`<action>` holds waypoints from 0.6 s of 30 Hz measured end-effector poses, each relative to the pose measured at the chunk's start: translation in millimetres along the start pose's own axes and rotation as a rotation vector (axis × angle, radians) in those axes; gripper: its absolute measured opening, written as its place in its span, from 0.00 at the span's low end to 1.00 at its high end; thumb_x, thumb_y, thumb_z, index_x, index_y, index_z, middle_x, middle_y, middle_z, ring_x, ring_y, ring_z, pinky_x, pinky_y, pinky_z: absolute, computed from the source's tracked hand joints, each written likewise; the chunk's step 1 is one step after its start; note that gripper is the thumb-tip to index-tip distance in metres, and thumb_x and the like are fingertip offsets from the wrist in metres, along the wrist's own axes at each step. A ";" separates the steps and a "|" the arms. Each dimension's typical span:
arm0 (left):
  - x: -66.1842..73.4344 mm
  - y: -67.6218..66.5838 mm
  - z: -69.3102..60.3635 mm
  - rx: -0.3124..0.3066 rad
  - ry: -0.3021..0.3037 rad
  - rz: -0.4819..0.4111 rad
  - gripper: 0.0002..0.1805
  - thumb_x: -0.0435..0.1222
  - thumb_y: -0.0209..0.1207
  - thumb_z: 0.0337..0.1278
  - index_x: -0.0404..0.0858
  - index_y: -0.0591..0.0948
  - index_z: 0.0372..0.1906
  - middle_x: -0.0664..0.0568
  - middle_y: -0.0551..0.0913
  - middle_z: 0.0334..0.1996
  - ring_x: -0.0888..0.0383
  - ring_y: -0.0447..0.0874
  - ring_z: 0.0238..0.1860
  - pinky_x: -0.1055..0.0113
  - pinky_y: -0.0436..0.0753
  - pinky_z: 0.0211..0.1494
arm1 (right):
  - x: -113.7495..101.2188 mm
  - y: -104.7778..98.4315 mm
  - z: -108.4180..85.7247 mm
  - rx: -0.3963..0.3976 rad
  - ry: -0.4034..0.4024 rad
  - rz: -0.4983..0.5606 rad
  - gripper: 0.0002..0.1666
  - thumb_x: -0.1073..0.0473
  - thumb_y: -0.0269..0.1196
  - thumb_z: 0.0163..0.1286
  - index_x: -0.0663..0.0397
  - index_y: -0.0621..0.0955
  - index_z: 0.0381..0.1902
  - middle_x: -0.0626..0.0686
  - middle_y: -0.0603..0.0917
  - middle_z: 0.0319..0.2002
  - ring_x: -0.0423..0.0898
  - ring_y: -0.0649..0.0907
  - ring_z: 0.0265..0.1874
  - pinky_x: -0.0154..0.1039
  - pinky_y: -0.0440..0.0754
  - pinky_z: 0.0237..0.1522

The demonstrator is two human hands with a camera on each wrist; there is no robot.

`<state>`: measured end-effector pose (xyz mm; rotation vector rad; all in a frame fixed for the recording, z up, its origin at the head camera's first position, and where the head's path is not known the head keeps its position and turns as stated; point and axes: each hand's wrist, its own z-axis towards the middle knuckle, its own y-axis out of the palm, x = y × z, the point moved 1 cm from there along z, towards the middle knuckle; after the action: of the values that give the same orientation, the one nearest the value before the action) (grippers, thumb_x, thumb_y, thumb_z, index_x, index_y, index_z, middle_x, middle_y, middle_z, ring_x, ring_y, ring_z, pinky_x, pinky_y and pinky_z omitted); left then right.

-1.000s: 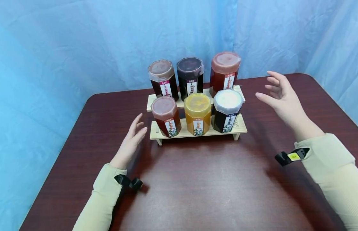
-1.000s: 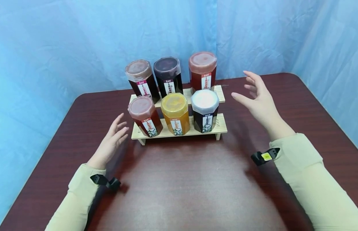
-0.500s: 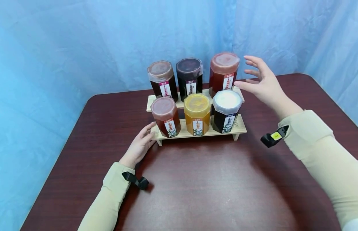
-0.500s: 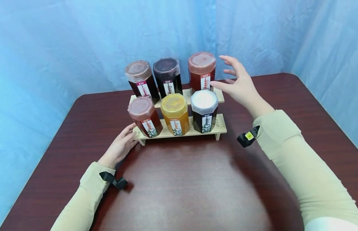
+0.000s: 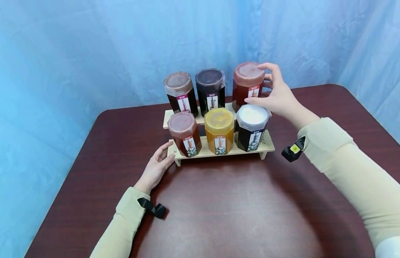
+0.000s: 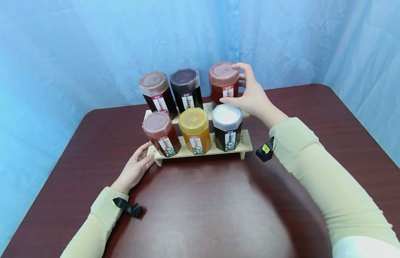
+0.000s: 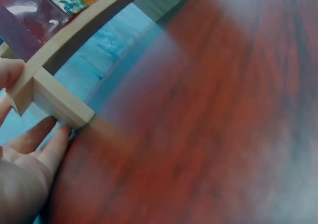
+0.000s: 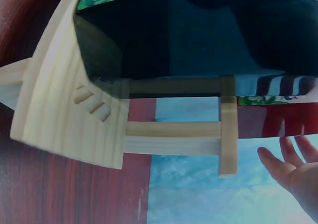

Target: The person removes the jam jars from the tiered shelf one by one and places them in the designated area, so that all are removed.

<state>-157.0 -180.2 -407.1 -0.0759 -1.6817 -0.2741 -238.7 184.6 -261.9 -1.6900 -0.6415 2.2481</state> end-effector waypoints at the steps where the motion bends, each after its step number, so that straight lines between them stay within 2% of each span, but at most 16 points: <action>1: -0.6 -0.4 -0.2 -0.001 0.003 0.002 0.29 0.29 0.46 0.69 0.40 0.56 0.72 0.46 0.55 0.72 0.66 0.66 0.61 0.76 0.72 0.58 | 0.6 1.2 1.1 0.003 -0.004 -0.006 0.50 0.56 0.70 0.56 0.29 0.51 0.66 0.57 0.68 0.62 0.51 0.70 0.59 0.48 0.75 0.55; 5: -3.9 -1.6 -1.1 -0.002 0.010 -0.003 0.30 0.29 0.47 0.69 0.39 0.56 0.72 0.41 0.59 0.69 0.67 0.73 0.54 0.75 0.73 0.57 | 2.9 4.4 4.2 0.013 -0.001 -0.016 0.50 0.55 0.70 0.56 0.29 0.50 0.65 0.57 0.71 0.60 0.49 0.72 0.57 0.39 0.76 0.46; 11: -6.2 -3.1 -3.6 0.017 0.018 -0.018 0.29 0.27 0.47 0.68 0.39 0.57 0.71 0.41 0.61 0.66 0.67 0.72 0.55 0.75 0.73 0.58 | 1.6 6.2 4.8 0.004 0.011 -0.009 0.50 0.55 0.70 0.56 0.28 0.51 0.65 0.57 0.71 0.60 0.50 0.74 0.56 0.47 0.76 0.50; 18: -4.7 -3.0 -3.0 0.010 0.024 -0.020 0.29 0.27 0.47 0.68 0.38 0.56 0.71 0.40 0.62 0.65 0.66 0.74 0.54 0.71 0.75 0.57 | -1.9 4.7 3.3 0.030 0.009 -0.040 0.50 0.54 0.71 0.55 0.27 0.52 0.65 0.57 0.73 0.59 0.49 0.73 0.56 0.39 0.76 0.45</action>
<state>-154.1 -183.4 -411.8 -0.0482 -1.6604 -0.2809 -241.1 179.0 -261.9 -1.6580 -0.6311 2.2101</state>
